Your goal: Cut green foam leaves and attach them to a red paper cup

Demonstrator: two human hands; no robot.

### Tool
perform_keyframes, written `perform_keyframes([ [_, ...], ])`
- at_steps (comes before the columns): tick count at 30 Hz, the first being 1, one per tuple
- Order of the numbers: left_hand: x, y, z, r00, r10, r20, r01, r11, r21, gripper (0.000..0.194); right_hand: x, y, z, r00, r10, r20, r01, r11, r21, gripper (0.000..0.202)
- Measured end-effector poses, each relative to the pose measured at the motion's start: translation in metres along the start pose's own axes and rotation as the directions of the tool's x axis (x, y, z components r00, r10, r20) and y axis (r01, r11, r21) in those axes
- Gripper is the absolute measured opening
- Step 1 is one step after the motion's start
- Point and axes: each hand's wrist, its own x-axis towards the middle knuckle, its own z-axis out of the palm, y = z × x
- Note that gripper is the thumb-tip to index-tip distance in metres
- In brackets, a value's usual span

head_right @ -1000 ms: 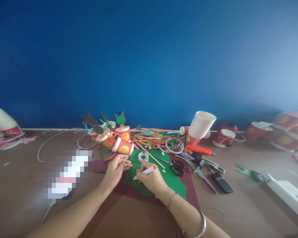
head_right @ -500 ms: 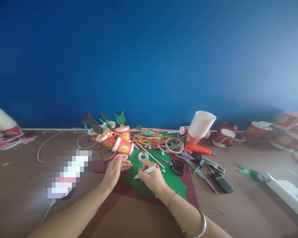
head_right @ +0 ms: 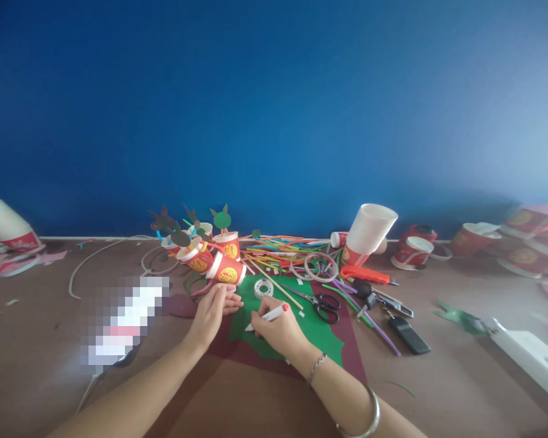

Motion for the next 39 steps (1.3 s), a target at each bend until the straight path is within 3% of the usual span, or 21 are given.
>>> perform_keyframes([
  [16, -0.0009, 0.0028, -0.0010, 1.000, -0.008, -0.003, 0.008, 1.000, -0.003, 0.043, 0.0005, 0.0018, 0.0012, 0.996, 0.077, -0.054, -0.075, 0.997, 0.027, 0.018],
  [30, -0.0002, 0.0006, -0.0016, 1.000, -0.006, 0.000, 0.006, 1.000, -0.014, 0.043, 0.0012, 0.0041, 0.0001, 1.000, 0.008, -0.028, -0.006, 0.997, 0.070, 0.020],
  [39, -0.0006, 0.0009, -0.0012, 1.000, -0.010, -0.004, 0.010, 1.000, -0.010, 0.043, -0.0001, -0.0018, 0.0007, 1.000, 0.012, 0.001, -0.012, 1.000, 0.012, 0.021],
])
